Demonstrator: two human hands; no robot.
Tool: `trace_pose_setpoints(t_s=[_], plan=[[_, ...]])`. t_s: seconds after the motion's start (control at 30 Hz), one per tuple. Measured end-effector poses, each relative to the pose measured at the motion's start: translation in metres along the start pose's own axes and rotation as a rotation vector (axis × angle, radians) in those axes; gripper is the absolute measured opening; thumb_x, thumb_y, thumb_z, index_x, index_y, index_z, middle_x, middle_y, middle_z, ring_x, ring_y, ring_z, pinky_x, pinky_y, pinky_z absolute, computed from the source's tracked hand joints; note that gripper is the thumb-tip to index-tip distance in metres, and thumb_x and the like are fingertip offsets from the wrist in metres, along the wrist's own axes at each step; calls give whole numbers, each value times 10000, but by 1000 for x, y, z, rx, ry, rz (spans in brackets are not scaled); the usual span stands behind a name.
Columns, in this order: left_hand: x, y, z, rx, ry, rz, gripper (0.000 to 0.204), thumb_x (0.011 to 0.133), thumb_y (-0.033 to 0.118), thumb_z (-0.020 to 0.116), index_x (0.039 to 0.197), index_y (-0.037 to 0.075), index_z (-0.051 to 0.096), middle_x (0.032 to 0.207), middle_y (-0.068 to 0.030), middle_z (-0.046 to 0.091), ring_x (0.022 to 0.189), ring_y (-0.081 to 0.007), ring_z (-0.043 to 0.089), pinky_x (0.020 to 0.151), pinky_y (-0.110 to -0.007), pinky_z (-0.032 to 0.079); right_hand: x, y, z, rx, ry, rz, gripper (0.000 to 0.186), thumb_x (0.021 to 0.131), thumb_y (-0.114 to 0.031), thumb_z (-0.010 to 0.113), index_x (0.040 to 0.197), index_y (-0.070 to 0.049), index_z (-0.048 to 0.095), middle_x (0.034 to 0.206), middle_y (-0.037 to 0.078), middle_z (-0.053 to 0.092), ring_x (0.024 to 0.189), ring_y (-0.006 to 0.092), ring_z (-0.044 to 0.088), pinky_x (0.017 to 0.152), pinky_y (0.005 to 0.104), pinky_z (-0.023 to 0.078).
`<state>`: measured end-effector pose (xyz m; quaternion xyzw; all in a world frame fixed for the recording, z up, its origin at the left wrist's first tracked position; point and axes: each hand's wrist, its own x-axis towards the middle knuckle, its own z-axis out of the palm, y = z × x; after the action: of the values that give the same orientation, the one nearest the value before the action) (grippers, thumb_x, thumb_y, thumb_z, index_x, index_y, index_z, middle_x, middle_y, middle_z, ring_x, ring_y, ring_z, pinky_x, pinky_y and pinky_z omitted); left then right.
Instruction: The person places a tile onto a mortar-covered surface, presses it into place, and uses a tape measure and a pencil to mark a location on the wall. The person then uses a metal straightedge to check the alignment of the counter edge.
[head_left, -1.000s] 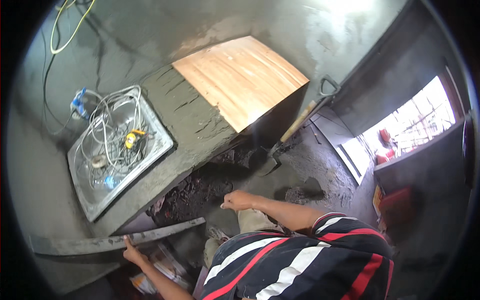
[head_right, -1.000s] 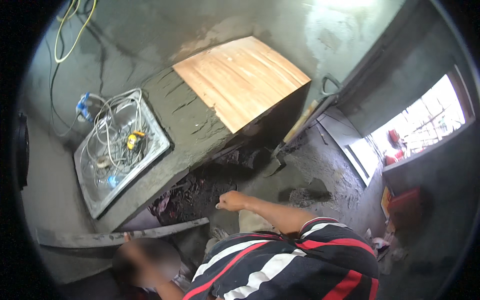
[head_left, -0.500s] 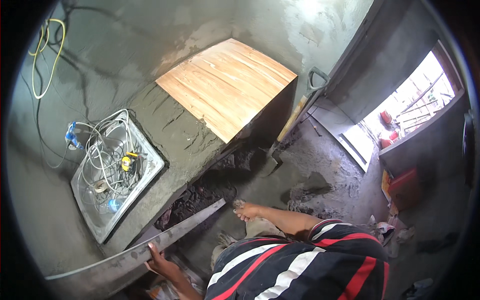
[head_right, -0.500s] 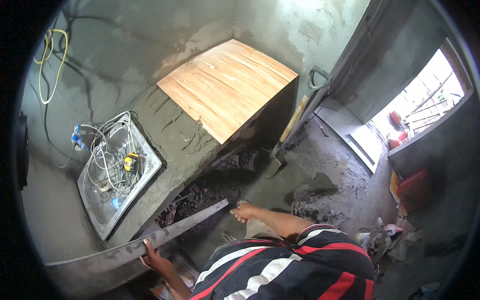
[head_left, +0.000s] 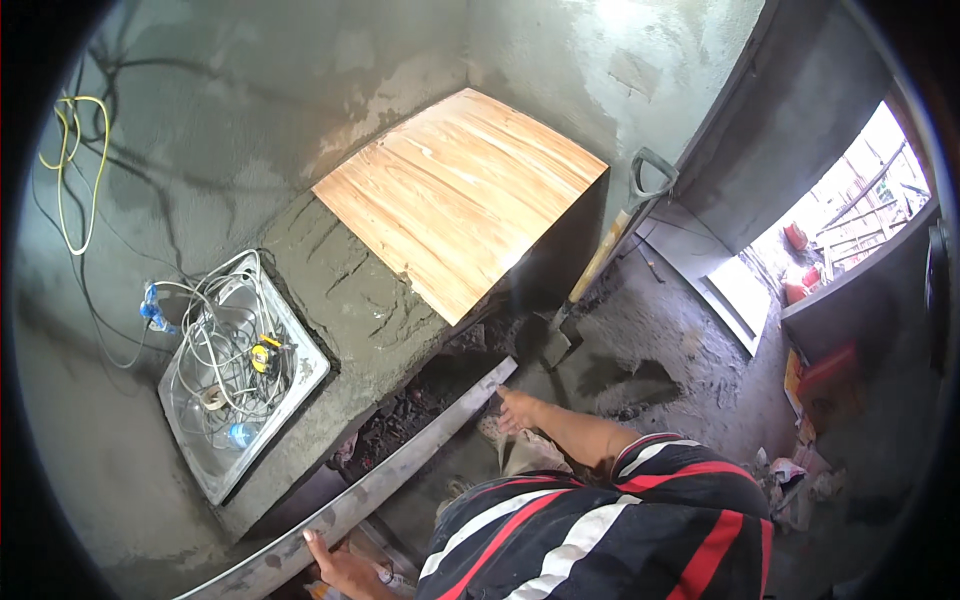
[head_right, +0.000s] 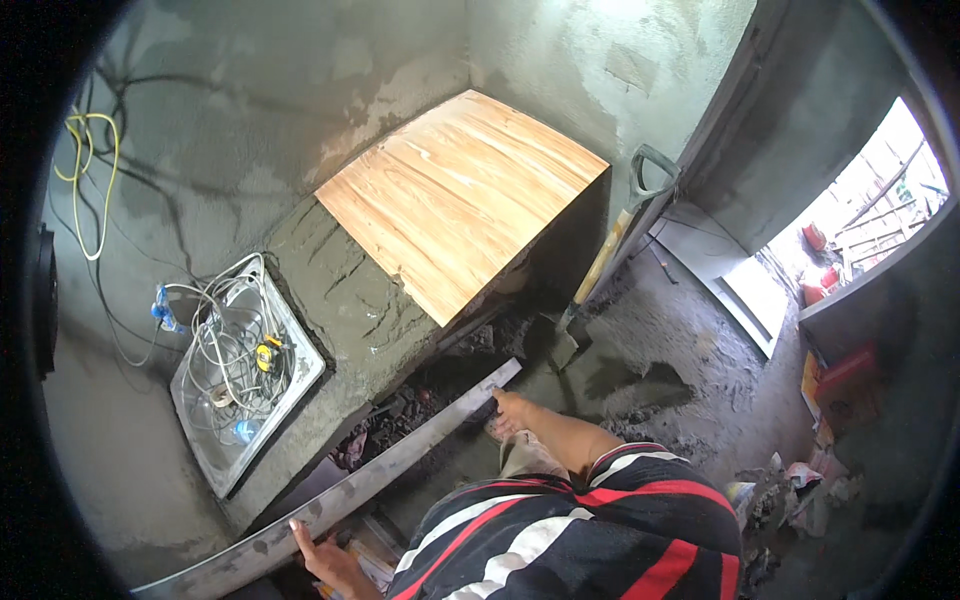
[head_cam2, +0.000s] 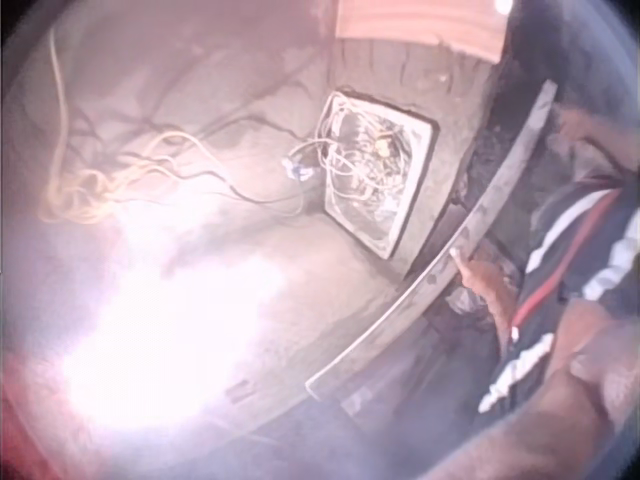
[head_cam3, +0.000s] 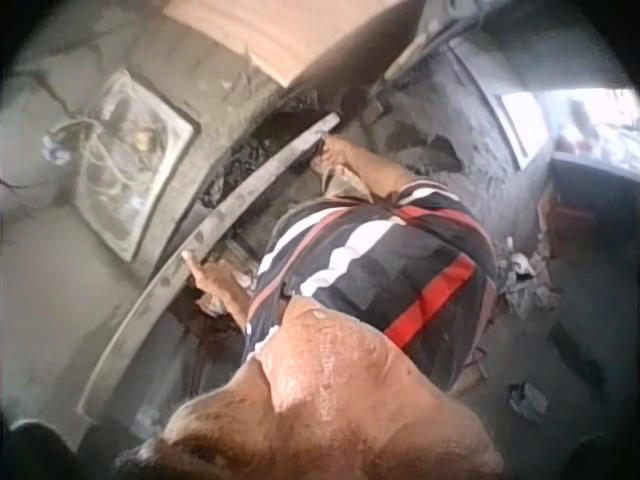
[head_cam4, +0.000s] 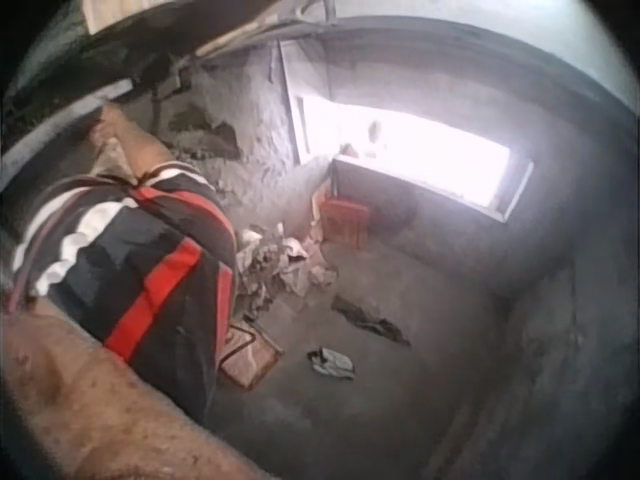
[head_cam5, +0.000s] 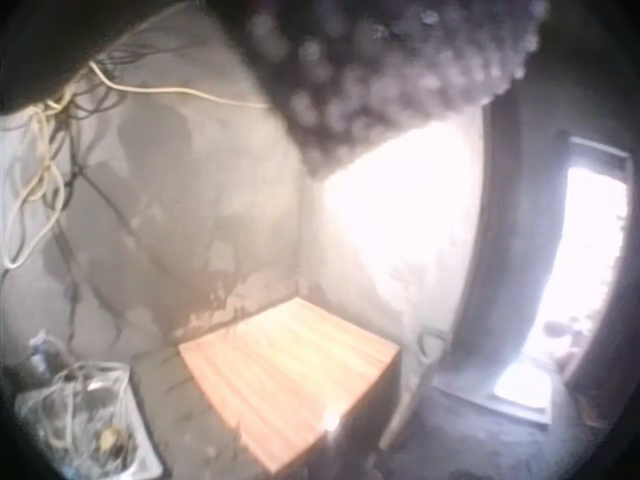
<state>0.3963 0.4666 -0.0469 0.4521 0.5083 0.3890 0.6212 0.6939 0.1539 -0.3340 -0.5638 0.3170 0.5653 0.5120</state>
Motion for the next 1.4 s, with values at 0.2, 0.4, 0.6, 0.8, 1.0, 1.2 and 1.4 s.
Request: trace_pose_setpoints(t_s=[0.2,0.4,0.6,0.8,1.0,1.2,1.4], plan=[[-4,2,2,-121,-47,-22,562,910,400,698,1333,39,611,1334,-92,587,1219,-249,554,944,-476,459,10,-8,-23,391,129,-198,779,958,-645,499,1452,-57,371,1164,241,592,930,403,671,730,529,541],[-15,15,8,-198,-117,-82,499,915,368,688,1324,94,609,1325,-86,596,1197,-247,571,953,-482,459,-13,-11,-49,515,73,-205,613,967,-574,566,1339,-90,508,1188,130,623,1052,303,607,816,494,524],[-23,26,-4,-225,-187,-196,414,965,369,636,1193,24,628,1123,-103,642,990,-252,594,887,-416,490,-34,-24,-56,613,-163,-502,375,997,-481,560,1097,-132,653,1010,60,700,853,247,669,723,426,534],[-12,13,-22,-274,-226,-233,404,983,366,618,1146,-3,637,1057,-111,655,914,-256,606,858,-390,507,-94,-58,-45,584,-40,-677,319,992,-421,580,1065,-122,664,911,61,716,696,216,669,553,374,522],[-3,-3,-35,-358,-289,-268,367,952,350,654,1175,60,633,1173,-102,657,1069,-272,606,902,-450,487,-127,-94,-50,574,85,-843,331,956,-417,619,1096,-118,644,938,32,716,722,186,671,512,346,499],[3,-30,-31,-455,-363,-336,376,932,337,687,1200,79,630,1239,-116,659,1158,-289,611,912,-475,482,-152,-125,-50,535,162,-911,321,957,-409,617,1060,-106,641,883,38,717,672,184,667,506,336,470],[21,-62,-12,-546,-394,-420,254,947,278,679,1115,89,653,1192,-114,688,1108,-293,650,889,-479,537,-158,-147,-53,526,187,-943,286,965,-377,618,1030,-99,636,797,40,701,626,180,645,496,332,461]])
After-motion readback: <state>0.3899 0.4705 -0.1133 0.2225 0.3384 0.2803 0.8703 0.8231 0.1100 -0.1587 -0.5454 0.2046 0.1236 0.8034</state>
